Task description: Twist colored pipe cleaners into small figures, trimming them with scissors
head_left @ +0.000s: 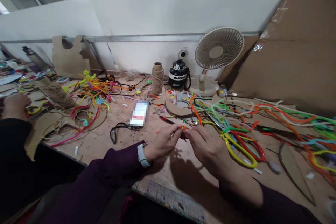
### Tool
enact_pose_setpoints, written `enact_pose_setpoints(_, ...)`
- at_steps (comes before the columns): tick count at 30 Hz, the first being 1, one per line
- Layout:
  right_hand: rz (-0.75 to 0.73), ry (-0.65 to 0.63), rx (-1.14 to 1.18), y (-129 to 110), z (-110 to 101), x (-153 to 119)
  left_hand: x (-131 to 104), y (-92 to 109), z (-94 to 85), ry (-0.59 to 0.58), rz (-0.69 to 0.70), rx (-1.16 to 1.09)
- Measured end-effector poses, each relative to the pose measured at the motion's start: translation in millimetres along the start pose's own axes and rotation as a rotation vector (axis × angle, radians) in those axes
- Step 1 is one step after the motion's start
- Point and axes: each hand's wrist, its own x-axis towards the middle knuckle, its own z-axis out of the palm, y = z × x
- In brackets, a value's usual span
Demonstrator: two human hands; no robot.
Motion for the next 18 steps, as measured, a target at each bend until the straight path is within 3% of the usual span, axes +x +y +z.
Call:
enact_pose_setpoints(5,-0.057,-0.069,-0.005,19,-2,1,11,0,-19.4,-0.113,-0.077,0.062)
enact_pose_setpoints(10,-0.118,-0.065,0.020,22,-3,5,12,-4,-16.6,-0.303,-0.118,-0.049)
enact_pose_setpoints(18,-0.143,-0.039,0.037,16,-1,4,10,-2,-6.6,-0.235,-0.174,-0.410)
